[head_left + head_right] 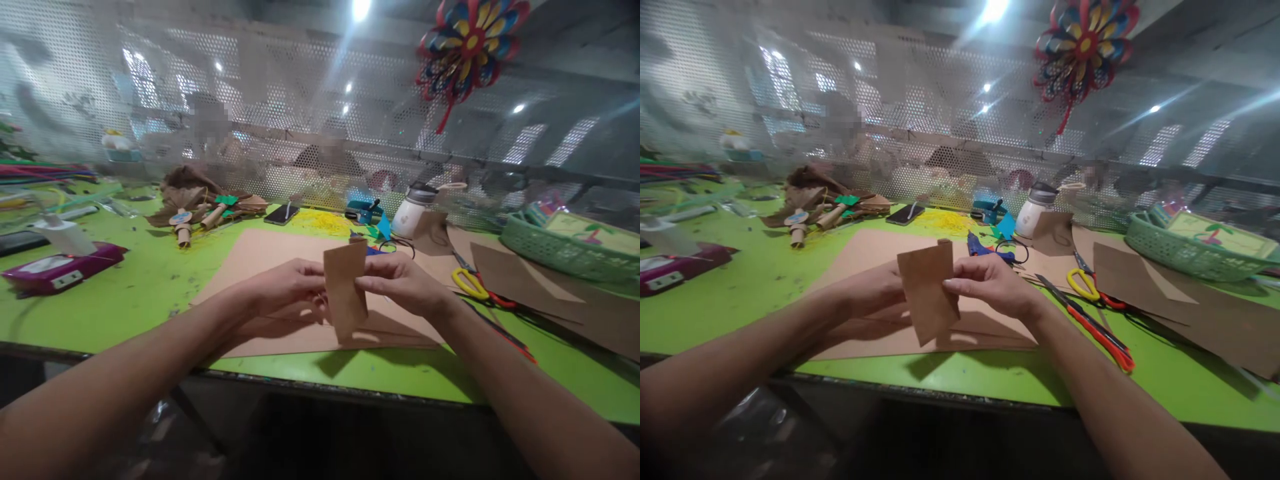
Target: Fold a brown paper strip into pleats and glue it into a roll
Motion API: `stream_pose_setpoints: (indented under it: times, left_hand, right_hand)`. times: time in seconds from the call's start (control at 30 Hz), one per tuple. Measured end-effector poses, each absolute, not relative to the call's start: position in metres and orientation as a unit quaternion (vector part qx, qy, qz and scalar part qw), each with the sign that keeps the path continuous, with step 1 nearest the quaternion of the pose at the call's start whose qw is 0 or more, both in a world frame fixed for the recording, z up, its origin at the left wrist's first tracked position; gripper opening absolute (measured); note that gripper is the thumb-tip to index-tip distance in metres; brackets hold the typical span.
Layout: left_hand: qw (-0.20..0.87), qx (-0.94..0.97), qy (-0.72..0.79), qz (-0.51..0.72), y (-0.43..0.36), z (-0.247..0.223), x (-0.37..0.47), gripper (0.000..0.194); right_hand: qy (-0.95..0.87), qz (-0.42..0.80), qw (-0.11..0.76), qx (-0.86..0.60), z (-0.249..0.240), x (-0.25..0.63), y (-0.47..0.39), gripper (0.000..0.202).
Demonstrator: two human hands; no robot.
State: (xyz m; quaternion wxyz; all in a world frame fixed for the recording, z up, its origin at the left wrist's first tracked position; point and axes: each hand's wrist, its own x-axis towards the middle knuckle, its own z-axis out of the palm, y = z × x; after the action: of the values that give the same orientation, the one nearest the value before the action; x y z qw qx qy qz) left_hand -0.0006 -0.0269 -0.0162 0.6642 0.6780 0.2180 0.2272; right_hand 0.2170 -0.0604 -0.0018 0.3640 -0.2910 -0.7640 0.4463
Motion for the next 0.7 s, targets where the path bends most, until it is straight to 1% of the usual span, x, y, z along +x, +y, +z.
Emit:
stream_pose_setpoints:
  times: [0.07,0.1,0.13,0.2,0.27,0.37,0.5,0.7]
  left_hand:
    - [0.643,0.663,0.251,0.290,-0.016,-0.010,-0.004,0.026]
    - [0.620,0.661,0.266,0.329,-0.012,-0.007,-0.004,0.029]
    - [0.595,0.673,0.275,0.342,-0.011,-0.005,-0.004,0.032]
    - [0.505,0.743,0.302,0.318,-0.014,-0.003,-0.002,0.035]
    - [0.394,0.811,0.339,0.270,-0.022,-0.005,0.003,0.029]
    - [0.330,0.851,0.345,0.220,-0.030,-0.013,0.006,0.023]
    - [0.273,0.880,0.344,0.181,-0.027,-0.022,0.004,0.023]
    - [0.206,0.904,0.336,0.164,-0.021,-0.020,-0.001,0.020]
  right_hand:
    - [-0.814,0.370,0.293,-0.338,0.000,0.218,-0.059,0.021]
    - [-0.841,0.319,0.252,-0.358,0.001,0.217,-0.058,0.022]
    - [-0.862,0.268,0.214,-0.373,0.001,0.216,-0.058,0.021]
    - [-0.887,0.192,0.151,-0.393,-0.001,0.213,-0.056,0.022]
    - [-0.891,0.162,0.125,-0.406,-0.006,0.209,-0.055,0.023]
    - [-0.887,0.151,0.132,-0.417,-0.011,0.203,-0.057,0.025]
    - [-0.876,0.150,0.151,-0.433,-0.009,0.199,-0.065,0.024]
    - [-0.870,0.126,0.181,-0.441,-0.010,0.203,-0.067,0.015]
